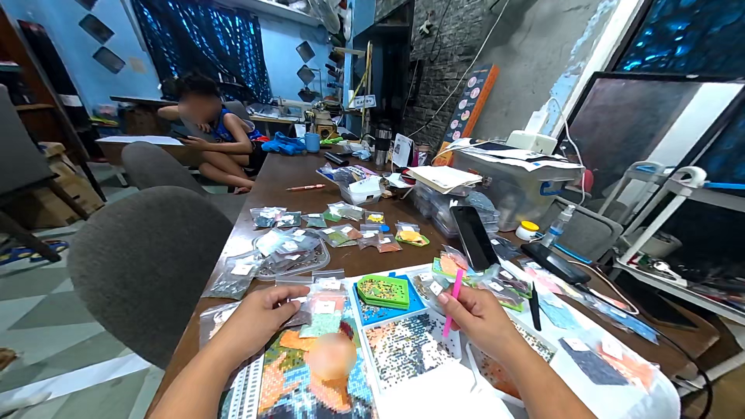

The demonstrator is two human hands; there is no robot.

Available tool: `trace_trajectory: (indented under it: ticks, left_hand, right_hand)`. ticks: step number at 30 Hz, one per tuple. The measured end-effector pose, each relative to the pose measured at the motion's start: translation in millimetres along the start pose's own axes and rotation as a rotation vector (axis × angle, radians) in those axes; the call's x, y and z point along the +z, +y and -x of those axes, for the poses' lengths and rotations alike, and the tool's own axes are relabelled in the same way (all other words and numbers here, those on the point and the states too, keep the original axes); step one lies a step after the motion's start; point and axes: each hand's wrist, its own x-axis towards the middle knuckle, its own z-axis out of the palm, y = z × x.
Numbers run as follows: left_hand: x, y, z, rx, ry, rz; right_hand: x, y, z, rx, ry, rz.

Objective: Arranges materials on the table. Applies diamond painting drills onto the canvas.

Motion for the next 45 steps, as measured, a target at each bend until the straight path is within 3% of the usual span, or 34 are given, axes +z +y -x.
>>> trace_trajectory:
  ticks: [11,18,24,31,45]
  left_hand:
    - [-4.4,1.3,-2.5,0.039,-0.068,-0.044]
    - [-3.2,7.0,2.8,0.067,-0.091,-0.048]
    - [-1.4,10.3,3.7,0.056,-0.093,-0.044]
    - [0.1,13.4,4.8,0.052,-0.095,-0.05]
    - [0.3,14.0,6.9,0.057,-0.094,-0.039]
  right_hand:
    - [19.1,-12.2,0.9,-0.159,0.035,-0.106]
    - [72.7,-76.2,7.0,-0.347,-0.294,-0.305]
    - [121.2,-97.3,8.5,-0.479,-0.507,-0.321]
    - [151.9,-84.7,27.6,-0.485,-0.4,-0.382]
    - [158.6,-77.6,30.6,-0.59,-0.351,-0.335]
